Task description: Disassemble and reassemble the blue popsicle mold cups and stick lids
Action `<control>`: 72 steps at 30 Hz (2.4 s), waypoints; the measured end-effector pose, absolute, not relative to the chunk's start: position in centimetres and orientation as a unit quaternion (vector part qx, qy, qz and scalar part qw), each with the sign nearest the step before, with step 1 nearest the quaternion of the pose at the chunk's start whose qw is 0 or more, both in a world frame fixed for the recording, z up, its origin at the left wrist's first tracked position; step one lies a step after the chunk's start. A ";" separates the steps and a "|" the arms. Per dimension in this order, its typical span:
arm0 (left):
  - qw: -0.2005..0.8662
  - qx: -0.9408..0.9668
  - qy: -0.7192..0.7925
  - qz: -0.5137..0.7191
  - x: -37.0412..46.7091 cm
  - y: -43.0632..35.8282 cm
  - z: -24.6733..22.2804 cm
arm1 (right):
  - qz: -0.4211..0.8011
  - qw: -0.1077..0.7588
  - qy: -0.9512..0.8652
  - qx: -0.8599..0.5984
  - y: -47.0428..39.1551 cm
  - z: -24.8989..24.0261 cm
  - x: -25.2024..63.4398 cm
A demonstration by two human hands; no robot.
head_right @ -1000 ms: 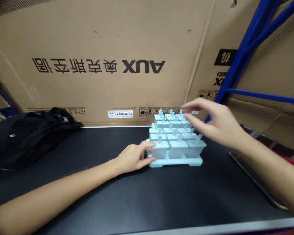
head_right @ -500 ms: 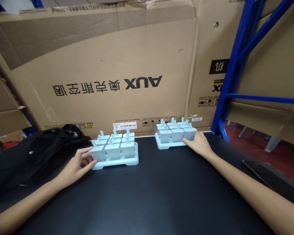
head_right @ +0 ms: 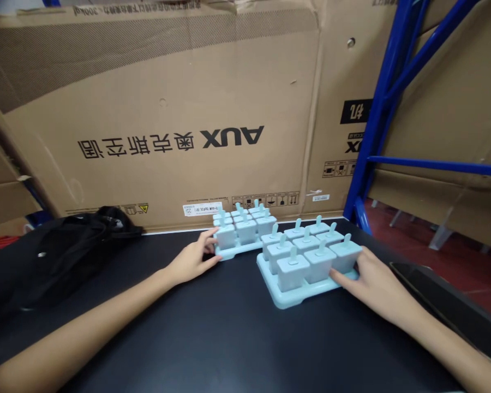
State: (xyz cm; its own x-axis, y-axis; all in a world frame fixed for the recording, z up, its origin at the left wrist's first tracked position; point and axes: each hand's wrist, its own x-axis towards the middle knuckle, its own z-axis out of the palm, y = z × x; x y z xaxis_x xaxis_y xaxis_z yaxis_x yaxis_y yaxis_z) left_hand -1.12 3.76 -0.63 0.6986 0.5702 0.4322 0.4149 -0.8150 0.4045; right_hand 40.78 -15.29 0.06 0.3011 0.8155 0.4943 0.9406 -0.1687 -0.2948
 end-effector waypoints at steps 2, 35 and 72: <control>0.138 0.921 0.240 0.275 2.9 3.5 -0.5 | -0.106 0.270 -0.595 -0.750 -15.7 0.1 40.4; 0.117 0.955 0.175 0.210 8.0 4.8 1.1 | -0.157 0.359 -0.434 -0.811 -15.9 8.4 38.0; 0.112 0.852 0.433 0.271 -2.8 12.2 -1.1 | -0.078 -0.173 -0.748 -0.636 4.3 12.4 15.0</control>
